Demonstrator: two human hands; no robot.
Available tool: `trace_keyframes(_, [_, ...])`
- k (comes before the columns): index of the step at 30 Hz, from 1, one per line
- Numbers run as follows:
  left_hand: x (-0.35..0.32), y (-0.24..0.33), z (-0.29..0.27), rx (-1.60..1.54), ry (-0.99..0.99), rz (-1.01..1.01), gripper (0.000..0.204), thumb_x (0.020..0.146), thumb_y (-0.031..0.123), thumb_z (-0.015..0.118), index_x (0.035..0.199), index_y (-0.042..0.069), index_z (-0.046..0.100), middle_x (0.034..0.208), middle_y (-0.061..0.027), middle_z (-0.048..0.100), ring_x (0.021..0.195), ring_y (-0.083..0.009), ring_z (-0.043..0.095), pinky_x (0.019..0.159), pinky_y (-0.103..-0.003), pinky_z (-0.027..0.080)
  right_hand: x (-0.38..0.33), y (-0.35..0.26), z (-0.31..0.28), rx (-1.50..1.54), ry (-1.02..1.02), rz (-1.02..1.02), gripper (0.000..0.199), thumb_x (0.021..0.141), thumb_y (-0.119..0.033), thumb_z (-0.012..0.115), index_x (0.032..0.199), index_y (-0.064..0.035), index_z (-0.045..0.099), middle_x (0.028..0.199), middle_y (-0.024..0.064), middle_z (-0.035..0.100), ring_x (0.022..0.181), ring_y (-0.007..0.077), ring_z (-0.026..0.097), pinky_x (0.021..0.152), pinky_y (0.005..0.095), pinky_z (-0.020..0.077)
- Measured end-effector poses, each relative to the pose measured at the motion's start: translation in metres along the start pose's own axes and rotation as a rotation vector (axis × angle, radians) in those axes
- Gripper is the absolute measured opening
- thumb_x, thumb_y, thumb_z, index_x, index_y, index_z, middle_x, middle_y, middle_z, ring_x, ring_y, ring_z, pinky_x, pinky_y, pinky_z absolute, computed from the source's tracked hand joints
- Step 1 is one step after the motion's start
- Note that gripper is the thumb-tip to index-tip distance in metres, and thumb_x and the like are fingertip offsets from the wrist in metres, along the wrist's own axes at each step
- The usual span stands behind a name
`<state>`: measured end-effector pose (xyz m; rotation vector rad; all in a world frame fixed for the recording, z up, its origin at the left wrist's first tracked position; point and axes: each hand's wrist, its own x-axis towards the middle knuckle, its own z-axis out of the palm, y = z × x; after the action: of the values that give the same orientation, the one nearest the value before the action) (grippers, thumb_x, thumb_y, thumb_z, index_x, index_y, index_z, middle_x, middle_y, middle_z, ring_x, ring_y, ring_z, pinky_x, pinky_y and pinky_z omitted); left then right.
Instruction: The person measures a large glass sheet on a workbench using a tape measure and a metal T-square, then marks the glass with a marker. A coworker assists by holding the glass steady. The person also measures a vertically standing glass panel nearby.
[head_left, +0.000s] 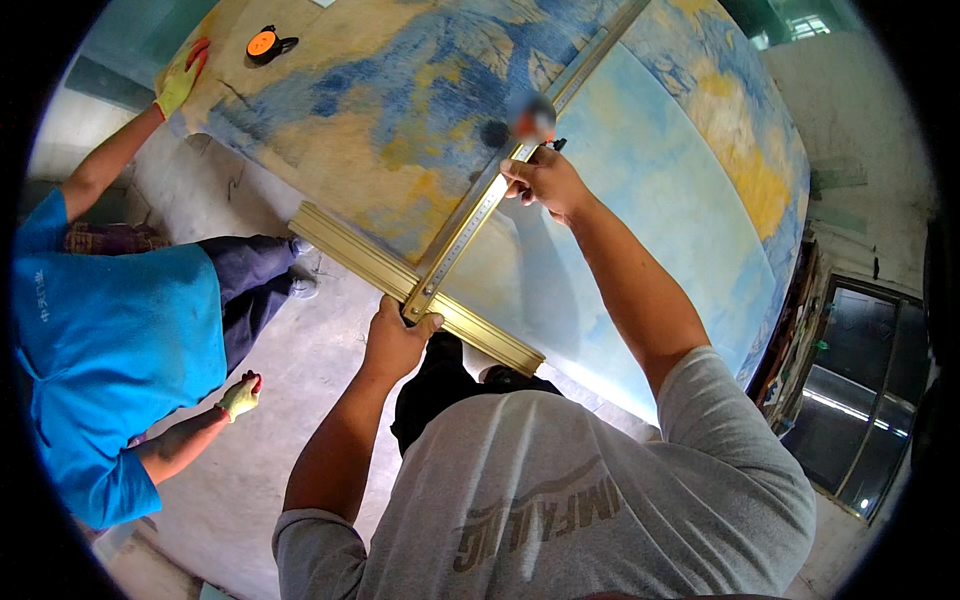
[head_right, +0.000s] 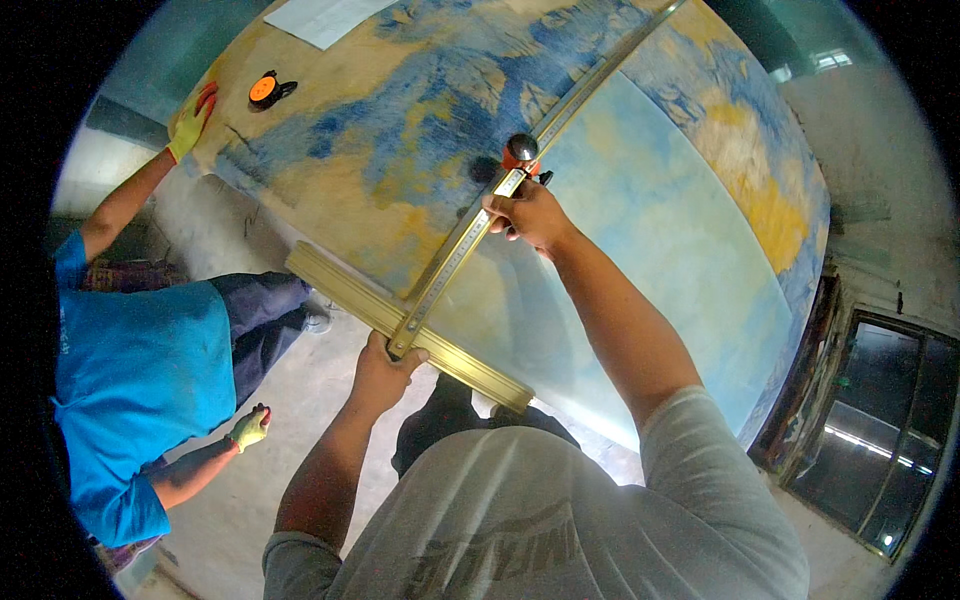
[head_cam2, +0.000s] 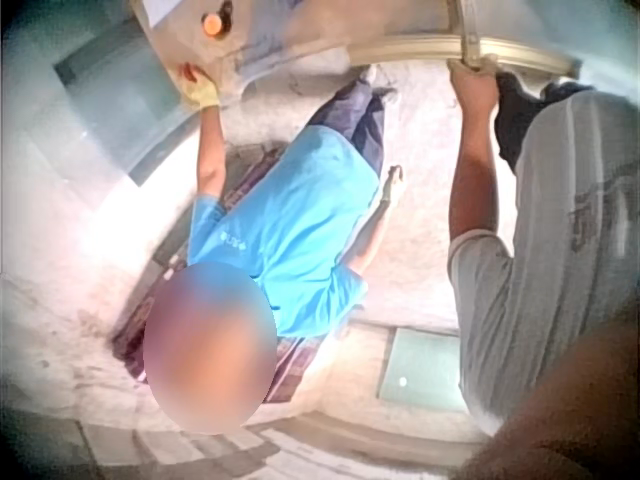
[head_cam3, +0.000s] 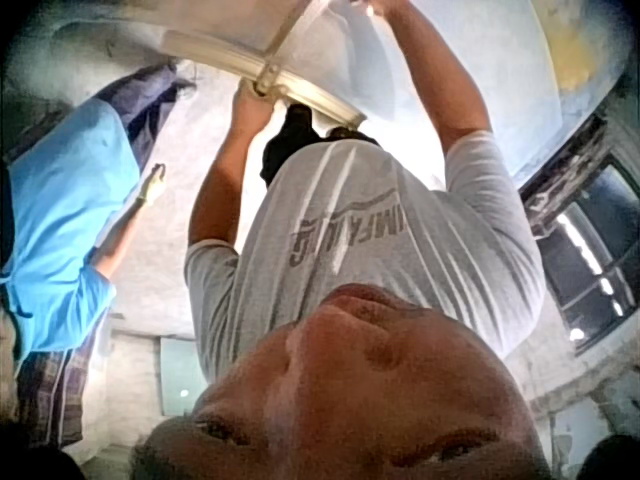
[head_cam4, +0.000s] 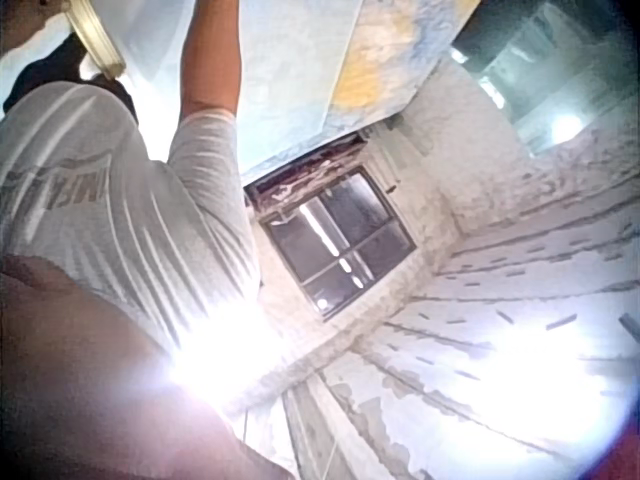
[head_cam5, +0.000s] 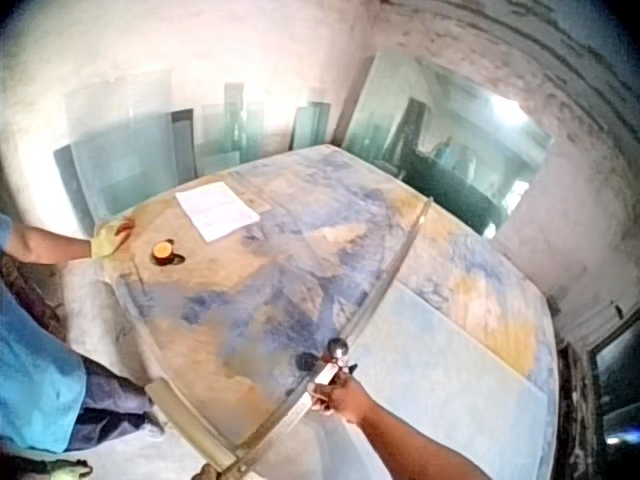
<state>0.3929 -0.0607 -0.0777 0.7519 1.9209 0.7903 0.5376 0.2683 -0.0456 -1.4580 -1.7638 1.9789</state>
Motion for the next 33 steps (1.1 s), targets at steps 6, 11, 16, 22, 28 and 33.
trace_keyframes(6, [-0.009, -0.001, 0.014, -0.029, -0.007, -0.008, 0.049, 0.088, 0.017, 0.08, 0.12, -0.005, 0.051, 0.096, -0.0144, 0.069, 0.067, -0.0167, 0.065, 0.056, -0.031, 0.055, -0.015, 0.009, -0.003, 0.071, 0.011, 0.026, 0.029, 0.099, -0.028, 0.071, 0.105, -0.0012, 0.06, 0.087, 0.0081, 0.068, 0.074, 0.0156, 0.068, 0.055, 0.0287, 0.0473])
trace_keyframes(11, [-0.032, 0.005, 0.051, -0.007, -0.015, -0.019, 0.049, 0.087, 0.017, 0.081, 0.119, -0.006, 0.052, 0.097, -0.0151, 0.069, 0.069, -0.0172, 0.066, 0.059, -0.032, 0.056, -0.041, 0.035, -0.032, 0.114, -0.003, 0.014, 0.029, 0.096, -0.024, 0.073, 0.106, -0.0011, 0.059, 0.09, 0.0087, 0.068, 0.07, 0.0155, 0.066, 0.051, 0.028, 0.0475])
trace_keyframes(16, [-0.066, 0.013, 0.106, 0.025, 0.002, -0.002, 0.049, 0.087, 0.017, 0.081, 0.119, -0.006, 0.052, 0.098, -0.0162, 0.07, 0.07, -0.0182, 0.067, 0.06, -0.032, 0.055, -0.084, 0.066, -0.068, 0.133, 0.012, -0.024, 0.026, 0.096, -0.023, 0.073, 0.105, -0.0018, 0.06, 0.09, 0.0081, 0.067, 0.069, 0.0149, 0.065, 0.05, 0.0274, 0.0473])
trace_keyframes(22, [-0.11, 0.02, 0.183, 0.018, -0.005, 0.039, 0.046, 0.088, 0.019, 0.082, 0.115, -0.005, 0.053, 0.09, -0.0131, 0.068, 0.067, -0.0166, 0.066, 0.058, -0.03, 0.054, -0.141, 0.116, -0.123, 0.127, -0.001, -0.046, 0.027, 0.095, -0.024, 0.073, 0.104, -0.0019, 0.06, 0.09, 0.0074, 0.067, 0.069, 0.0141, 0.064, 0.05, 0.0276, 0.0461])
trace_keyframes(28, [-0.17, 0.058, 0.269, -0.169, -0.067, -0.15, 0.042, 0.09, 0.018, 0.08, 0.111, -0.005, 0.053, 0.086, -0.0102, 0.065, 0.063, -0.0128, 0.06, 0.053, -0.029, 0.052, -0.201, 0.175, -0.185, 0.139, -0.012, -0.08, 0.025, 0.092, -0.023, 0.074, 0.098, -0.0021, 0.061, 0.086, 0.0082, 0.066, 0.067, 0.0151, 0.064, 0.047, 0.0284, 0.0464])
trace_keyframes(33, [-0.204, 0.041, 0.342, -0.169, -0.057, -0.073, 0.049, 0.086, 0.021, 0.084, 0.115, -0.006, 0.056, 0.102, -0.0145, 0.068, 0.091, -0.0217, 0.066, 0.081, -0.036, 0.055, -0.246, 0.223, -0.231, 0.157, 0.001, -0.052, 0.027, 0.092, -0.023, 0.076, 0.097, -0.0018, 0.06, 0.084, 0.0081, 0.065, 0.066, 0.0147, 0.063, 0.046, 0.0288, 0.0459])
